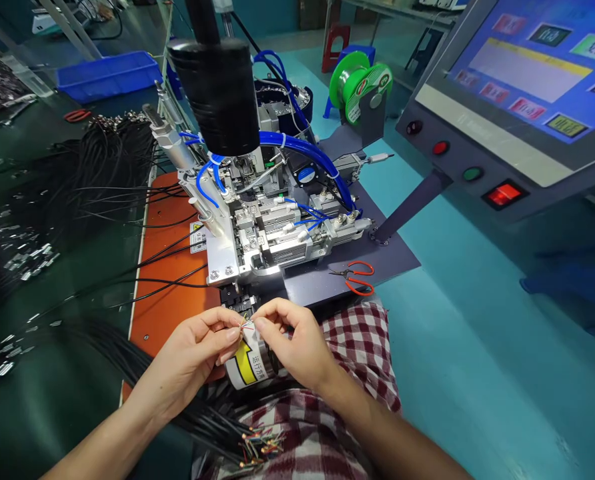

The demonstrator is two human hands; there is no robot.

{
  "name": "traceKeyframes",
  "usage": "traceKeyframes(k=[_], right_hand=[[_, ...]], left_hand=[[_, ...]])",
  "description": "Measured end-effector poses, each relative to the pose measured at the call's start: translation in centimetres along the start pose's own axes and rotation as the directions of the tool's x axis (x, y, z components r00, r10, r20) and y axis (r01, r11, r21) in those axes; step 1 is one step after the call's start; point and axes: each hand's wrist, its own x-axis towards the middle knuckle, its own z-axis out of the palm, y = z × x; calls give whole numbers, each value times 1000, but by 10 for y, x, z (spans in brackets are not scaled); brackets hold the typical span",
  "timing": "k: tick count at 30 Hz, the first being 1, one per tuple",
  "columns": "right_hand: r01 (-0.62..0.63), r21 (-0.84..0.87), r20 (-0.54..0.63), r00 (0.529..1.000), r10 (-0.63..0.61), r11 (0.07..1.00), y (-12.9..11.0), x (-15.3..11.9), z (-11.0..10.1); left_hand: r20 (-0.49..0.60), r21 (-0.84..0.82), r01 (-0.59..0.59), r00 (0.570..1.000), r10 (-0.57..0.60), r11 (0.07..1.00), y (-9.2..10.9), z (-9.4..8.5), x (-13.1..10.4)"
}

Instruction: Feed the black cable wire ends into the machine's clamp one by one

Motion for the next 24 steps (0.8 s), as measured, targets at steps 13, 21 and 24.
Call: traceKeyframes(k=[13, 21, 24], right_hand=[[33, -78, 35, 999, -30, 996, -11, 12, 1], [15, -98, 17, 1000, -13, 995, -8, 8, 1], [16, -89, 15, 1000, -15, 996, -9, 8, 1]], left_hand=[[-28, 112, -61, 998, 64, 992, -4, 0, 1], [-69, 117, -46, 996, 55, 992, -1, 1, 1], [-51, 165, -41, 997, 50, 985, 0, 1, 1]])
